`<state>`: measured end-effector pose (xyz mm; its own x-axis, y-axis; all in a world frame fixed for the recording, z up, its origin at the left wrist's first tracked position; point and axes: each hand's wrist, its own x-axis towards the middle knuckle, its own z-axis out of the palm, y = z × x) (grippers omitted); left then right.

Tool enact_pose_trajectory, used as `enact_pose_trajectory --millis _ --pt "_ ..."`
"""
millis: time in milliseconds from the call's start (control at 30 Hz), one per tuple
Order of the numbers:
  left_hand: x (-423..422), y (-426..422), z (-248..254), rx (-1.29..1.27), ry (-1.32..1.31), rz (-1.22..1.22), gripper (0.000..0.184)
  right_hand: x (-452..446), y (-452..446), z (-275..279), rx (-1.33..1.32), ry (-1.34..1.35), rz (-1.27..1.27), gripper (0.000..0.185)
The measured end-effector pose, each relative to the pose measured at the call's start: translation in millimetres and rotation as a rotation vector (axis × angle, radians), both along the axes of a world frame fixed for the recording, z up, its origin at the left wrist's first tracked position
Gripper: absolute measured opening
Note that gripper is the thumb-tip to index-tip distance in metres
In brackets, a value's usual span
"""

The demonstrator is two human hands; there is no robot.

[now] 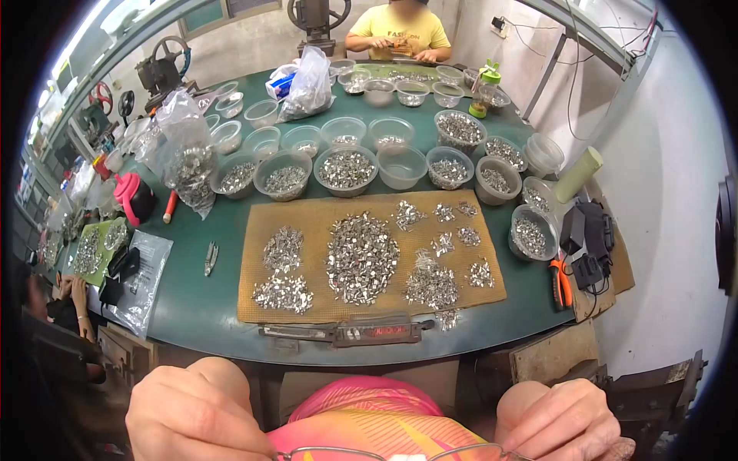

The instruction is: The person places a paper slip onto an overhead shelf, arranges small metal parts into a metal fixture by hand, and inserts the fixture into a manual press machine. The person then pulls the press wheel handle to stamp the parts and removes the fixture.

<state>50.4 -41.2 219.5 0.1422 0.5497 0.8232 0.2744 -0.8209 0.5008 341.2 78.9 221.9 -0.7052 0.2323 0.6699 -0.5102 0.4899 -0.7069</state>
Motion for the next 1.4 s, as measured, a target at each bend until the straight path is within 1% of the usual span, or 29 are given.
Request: enact_pose_trajectory --millis 67,100,133,167,200,233,267,300,367,400,500,533,567,633,667,700,733,800,833,933,1000,1033,1133,1167,1267,1300,1400 --pt "-21 13 -7 0.097 0.032 -0.089 0.028 26 -14 2 -0.354 -0.401 -0.024 0.014" --pt "-29 20 -13 0.148 0.048 -0.133 0.028 32 -13 -9 -0.353 -0.364 -0.007 0.014" --pt "-32 24 -19 0.136 0.03 -0.151 0.028 30 -11 -15 -0.352 -0.327 0.01 0.014" --pt "-34 28 -24 0.129 0.016 -0.17 0.028 15 4 -46 -0.165 -0.055 0.061 0.014" --pt "-35 33 -27 0.132 0.008 -0.191 0.027 -3 14 -60 0.036 0.219 0.115 0.014" --pt "-31 34 -32 0.128 -0.022 -0.08 0.028 -19 -3 -45 0.063 0.238 -0.209 0.008" --pt "-24 34 -37 0.12 -0.056 0.031 0.029 -29 -19 -31 0.079 0.262 -0.534 0.013" --pt "-18 36 -38 0.097 -0.119 0.092 0.031 -29 -7 -42 0.008 0.284 -0.45 0.01" --pt "-5 40 -40 0.045 -0.25 0.206 0.034 -31 4 -50 -0.096 0.239 -0.457 0.017" --pt "-9 40 -39 0.062 -0.221 0.17 0.035 -32 7 -50 -0.07 0.252 -0.462 0.019" --pt "-22 34 -32 0.125 -0.115 0.031 0.035 -31 9 -43 0.072 0.36 -0.358 0.021" --pt "-24 32 -21 0.121 -0.01 -0.002 0.03 -28 11 -41 0.148 0.384 -0.318 0.024" --pt "-23 29 -15 0.132 -0.002 -0.023 0.027 -15 21 -23 0.104 0.269 -0.088 0.03" --pt "-17 27 -16 0.16 -0.018 -0.044 0.02 -23 0 -42 0.018 0.426 -0.229 0.024" --pt "-12 28 -18 0.19 -0.04 -0.045 0.017 -25 -7 -32 0.05 0.44 -0.387 0.025" --pt "-6 25 -17 0.155 -0.045 -0.016 0.017 -19 -19 -24 -0.01 0.216 -0.504 0.024" --pt "-1 21 -17 0.121 -0.048 0.012 0.017 -18 -17 -28 -0.039 0.284 -0.421 0.023" --pt "19 -4 0 -0.086 -0.016 0.12 0.027 -19 -10 -36 -0.09 0.425 -0.26 0.023" --pt "30 -6 1 -0.094 -0.074 0.214 0.022 -16 -11 -36 -0.141 0.422 -0.236 0.024" --pt "55 -7 -3 -0.074 -0.157 0.403 0.02 -1 -26 -38 -0.305 0.409 -0.17 0.034" --pt "50 -12 10 -0.24 -0.072 0.398 0.019 1 -24 -38 -0.298 0.408 -0.154 0.033" --pt "34 -16 33 -0.407 0.041 0.325 0.018 0 -22 -40 -0.285 0.409 -0.143 0.033" --pt "15 5 7 -0.132 -0.08 -0.041 0.014 -3 -18 -42 -0.244 0.414 -0.127 0.032" --pt "10 -1 -3 -0.033 -0.087 -0.063 0.014 -3 -18 -43 -0.229 0.416 -0.126 0.032" --pt "0 -37 23 -0.189 0.097 0.077 0.02 -5 -15 -44 -0.184 0.421 -0.112 0.031" --pt "0 -42 15 -0.136 0.055 0.072 0.021 -6 -14 -44 -0.166 0.424 -0.106 0.031" --pt "-16 -32 -10 0.057 0.0 -0.09 0.022 -6 -13 -46 -0.125 0.43 -0.095 0.031"
